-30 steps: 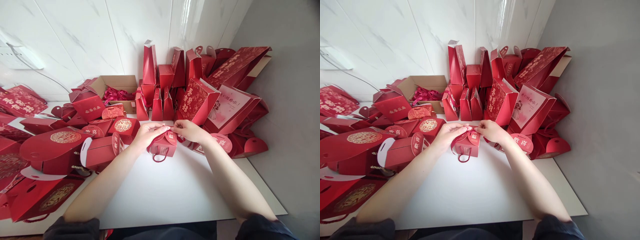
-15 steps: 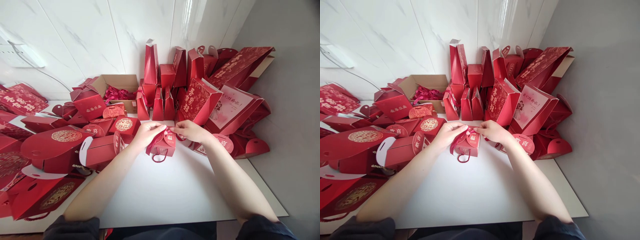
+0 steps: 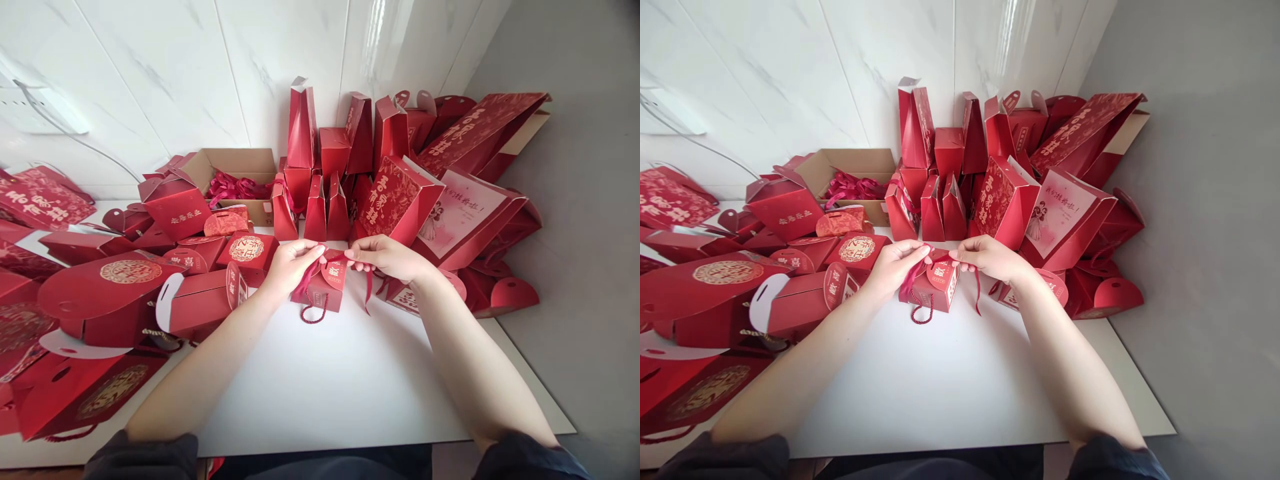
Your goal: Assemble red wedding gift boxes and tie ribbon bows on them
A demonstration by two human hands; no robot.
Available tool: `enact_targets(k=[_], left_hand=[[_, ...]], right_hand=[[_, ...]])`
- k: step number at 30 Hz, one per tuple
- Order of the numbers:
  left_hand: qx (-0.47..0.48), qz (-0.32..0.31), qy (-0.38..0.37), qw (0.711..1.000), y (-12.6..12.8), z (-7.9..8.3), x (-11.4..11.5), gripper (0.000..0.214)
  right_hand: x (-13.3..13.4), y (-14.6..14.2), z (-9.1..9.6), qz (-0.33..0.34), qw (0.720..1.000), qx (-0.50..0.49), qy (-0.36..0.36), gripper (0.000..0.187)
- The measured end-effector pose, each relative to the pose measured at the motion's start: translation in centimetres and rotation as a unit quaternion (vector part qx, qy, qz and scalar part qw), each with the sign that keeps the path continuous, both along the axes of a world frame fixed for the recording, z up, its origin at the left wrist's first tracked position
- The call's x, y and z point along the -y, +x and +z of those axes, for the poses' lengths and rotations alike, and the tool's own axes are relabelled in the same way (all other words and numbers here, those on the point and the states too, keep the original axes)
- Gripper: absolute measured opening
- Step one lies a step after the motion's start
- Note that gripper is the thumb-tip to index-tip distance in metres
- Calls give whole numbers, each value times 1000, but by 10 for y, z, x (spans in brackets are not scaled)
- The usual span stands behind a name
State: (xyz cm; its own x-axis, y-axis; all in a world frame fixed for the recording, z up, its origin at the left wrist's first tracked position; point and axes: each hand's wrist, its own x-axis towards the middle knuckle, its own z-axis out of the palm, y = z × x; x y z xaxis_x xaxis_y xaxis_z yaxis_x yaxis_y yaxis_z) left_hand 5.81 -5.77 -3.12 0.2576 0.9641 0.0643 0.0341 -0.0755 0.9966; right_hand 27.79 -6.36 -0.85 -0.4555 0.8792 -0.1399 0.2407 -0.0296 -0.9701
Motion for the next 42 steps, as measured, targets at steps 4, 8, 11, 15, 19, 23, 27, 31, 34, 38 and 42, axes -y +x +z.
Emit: enact_targets(k=[4,8,11,15,19,23,27,31,34,38,42], left_hand=[[-8,-27,-6,1000,0,0,1,25],[-25,-49,10,998,-1,-3,0,23],[-21,-80,14,996,-3,-2,0,22],[-5,-106,-7,994,-2,1,2,26],[-14,-111,-28,993,-3,3,2,21],[-42,-129,-33,990,-4,6,2,14],[-35,-155,-35,987,-5,11,3,14],[-49,-144,-30,988,-4,10,5,24],[-85,-119,-3,989,-3,4,3,29],[-91,-119,17,989,-3,-1,0,31],[-92,-118,28,988,-5,-3,-1,30]], right_hand=[[1,2,3,-6,998,-70,-1,30],[0,-2,-2,18,993,-114,1,24],[0,-7,-5,55,990,-133,6,25],[2,-13,-6,89,988,-124,25,27],[4,-16,-6,86,991,-90,47,30],[5,-18,-8,78,990,-37,110,26],[5,-19,-10,66,981,-1,181,23],[6,-22,-13,61,977,23,201,18],[7,-22,-15,53,983,15,176,23],[4,-20,-15,25,987,-9,161,30],[0,-18,-15,24,989,-24,142,23]])
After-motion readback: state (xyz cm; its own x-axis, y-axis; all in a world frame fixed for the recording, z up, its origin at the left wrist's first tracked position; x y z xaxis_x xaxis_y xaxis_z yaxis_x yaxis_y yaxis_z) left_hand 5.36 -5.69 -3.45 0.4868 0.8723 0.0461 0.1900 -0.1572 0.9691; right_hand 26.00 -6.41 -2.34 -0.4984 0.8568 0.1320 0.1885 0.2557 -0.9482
